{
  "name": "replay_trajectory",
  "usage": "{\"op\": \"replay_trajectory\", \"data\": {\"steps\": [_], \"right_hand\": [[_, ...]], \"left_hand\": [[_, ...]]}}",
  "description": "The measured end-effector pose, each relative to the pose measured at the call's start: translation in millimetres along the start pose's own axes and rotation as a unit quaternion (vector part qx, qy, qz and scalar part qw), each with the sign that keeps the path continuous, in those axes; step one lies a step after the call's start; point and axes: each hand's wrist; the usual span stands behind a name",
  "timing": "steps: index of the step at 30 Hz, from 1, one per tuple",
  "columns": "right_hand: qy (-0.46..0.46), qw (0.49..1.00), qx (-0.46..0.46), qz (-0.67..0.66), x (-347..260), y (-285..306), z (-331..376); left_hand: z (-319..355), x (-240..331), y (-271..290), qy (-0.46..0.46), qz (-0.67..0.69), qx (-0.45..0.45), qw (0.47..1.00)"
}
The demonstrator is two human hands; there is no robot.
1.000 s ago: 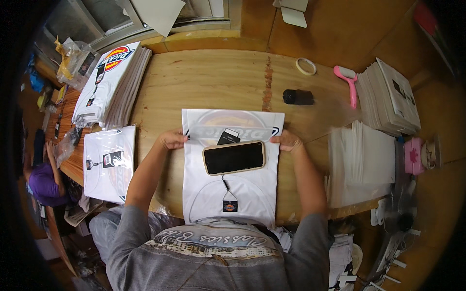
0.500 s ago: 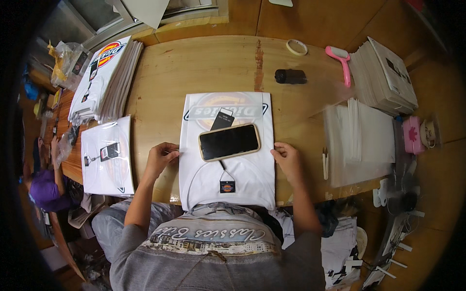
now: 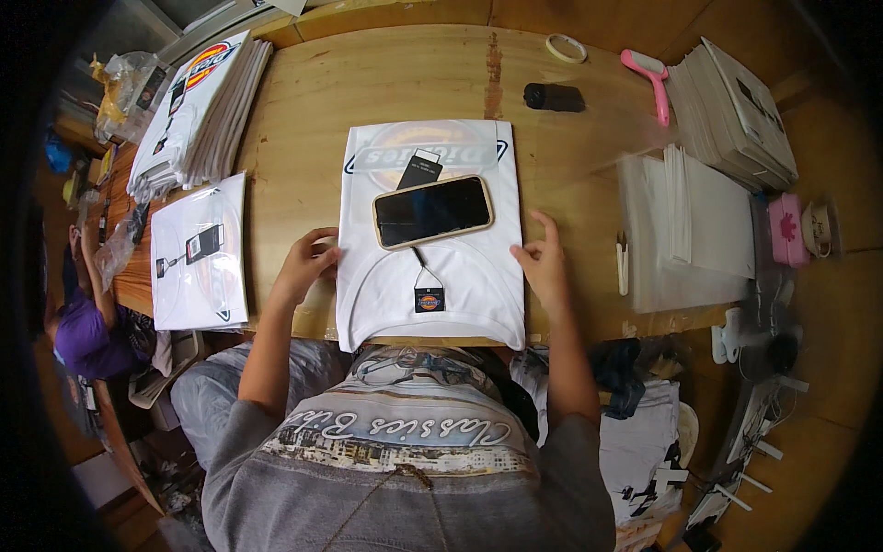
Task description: The person folds white t-shirts, places a paper insert and a smartphone on top, then slides them into clear plastic bags. The person seals the bags and stacks the packaged shirts on the table.
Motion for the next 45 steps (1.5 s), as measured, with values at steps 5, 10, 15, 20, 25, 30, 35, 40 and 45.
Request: {"op": "replay_trajectory", "data": {"steps": [5,10,15,20,25,30,35,40,45], "right_hand": [[0.018,0.997,-0.066,-0.031,1.0,5.8,37.3],[0.154,0.943,0.058,0.289,-5.8,21.2,-13.6],[0.402,0.669,0.201,0.592,-33.8,56.1,-88.6],[0.381,0.851,0.185,0.309,-113.5,45.2,-93.5],[0.321,0.914,0.053,-0.244,-241.5,73.2,-49.0],[0.199,0.874,-0.043,-0.441,-252.7,109.2,-74.3],[0.089,0.849,0.071,-0.516,-185.0,105.0,-128.6],[0.333,0.820,0.450,-0.119,-147.8,44.9,-116.4],[0.503,0.832,0.065,0.225,-143.3,-21.1,-9.4]], "left_hand": [[38.8,-3.4,-10.1,0.004,-0.065,-0.008,0.998],[38.1,-10.6,-12.8,-0.040,-0.144,0.031,0.988],[34.3,17.0,-21.4,-0.234,-0.280,0.162,0.917],[19.1,22.2,-38.0,-0.295,-0.253,0.065,0.919],[18.5,43.4,-98.5,-0.459,-0.202,0.048,0.864],[-0.7,45.5,-130.9,-0.570,-0.158,0.126,0.797],[-29.8,38.0,-109.8,-0.692,-0.085,0.061,0.714],[13.8,97.6,-93.4,-0.286,0.215,-0.073,0.931],[-1.3,102.3,-83.6,-0.202,0.388,-0.170,0.883]]}}
Point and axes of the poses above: each hand's wrist, its own z-axis away from the middle knuckle, its own y-axis out of the back of the hand, x = y × z, and after that the axes turned 1 degree about -x, right-handed
